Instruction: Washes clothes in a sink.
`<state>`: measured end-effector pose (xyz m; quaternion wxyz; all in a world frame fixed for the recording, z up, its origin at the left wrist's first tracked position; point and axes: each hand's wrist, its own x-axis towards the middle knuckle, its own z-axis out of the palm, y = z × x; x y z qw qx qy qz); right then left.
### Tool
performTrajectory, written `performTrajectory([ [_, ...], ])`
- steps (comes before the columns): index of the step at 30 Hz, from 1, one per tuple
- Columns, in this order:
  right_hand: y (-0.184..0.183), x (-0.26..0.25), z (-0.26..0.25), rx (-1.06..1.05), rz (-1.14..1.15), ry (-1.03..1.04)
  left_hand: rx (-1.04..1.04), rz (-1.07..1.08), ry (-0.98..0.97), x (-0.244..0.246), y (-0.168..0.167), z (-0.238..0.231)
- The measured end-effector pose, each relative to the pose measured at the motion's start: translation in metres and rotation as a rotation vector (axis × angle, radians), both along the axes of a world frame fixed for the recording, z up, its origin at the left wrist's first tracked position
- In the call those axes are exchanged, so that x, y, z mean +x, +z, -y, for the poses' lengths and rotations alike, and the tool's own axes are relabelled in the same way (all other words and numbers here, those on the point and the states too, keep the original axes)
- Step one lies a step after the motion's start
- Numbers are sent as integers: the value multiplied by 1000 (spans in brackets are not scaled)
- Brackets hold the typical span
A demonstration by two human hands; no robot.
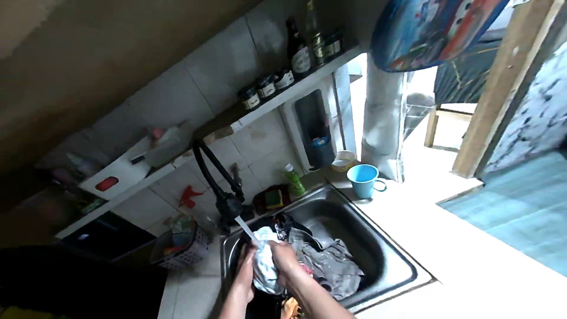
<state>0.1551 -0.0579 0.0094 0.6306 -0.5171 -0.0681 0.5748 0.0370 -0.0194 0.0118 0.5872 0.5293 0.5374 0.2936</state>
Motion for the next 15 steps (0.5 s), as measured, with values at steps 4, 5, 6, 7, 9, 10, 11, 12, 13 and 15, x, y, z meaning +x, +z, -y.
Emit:
performTrajectory([
  [4, 9, 8, -4, 127, -374, 73, -211, 314, -81, 9, 13, 7],
  [5, 4, 14, -5, 138, -358, 95, -148, 255, -31, 13, 11, 2],
  [6, -2, 20, -6, 108, -256, 105, -42, 141, 32, 18, 10, -4],
  [7, -8, 25, -6, 47, -94, 107, 81, -7, 76, 23, 12, -8],
  [9, -24, 32, -4, -64, 222, 91, 328, -274, 90, 34, 20, -12],
  [10, -31, 33, -1, -98, 318, 44, 445, -376, 56, 38, 23, -12],
  [11, -36, 31, 4, -113, 356, -8, 541, -447, 5, 40, 24, -9],
  [12, -38, 28, 9, -100, 335, -49, 638, -491, -46, 43, 24, -6],
  [13, -36, 23, 15, -69, 266, -82, 730, -507, -88, 45, 23, -1],
  [15, -28, 12, 25, 61, -39, -106, 832, -410, -100, 49, 17, 11],
])
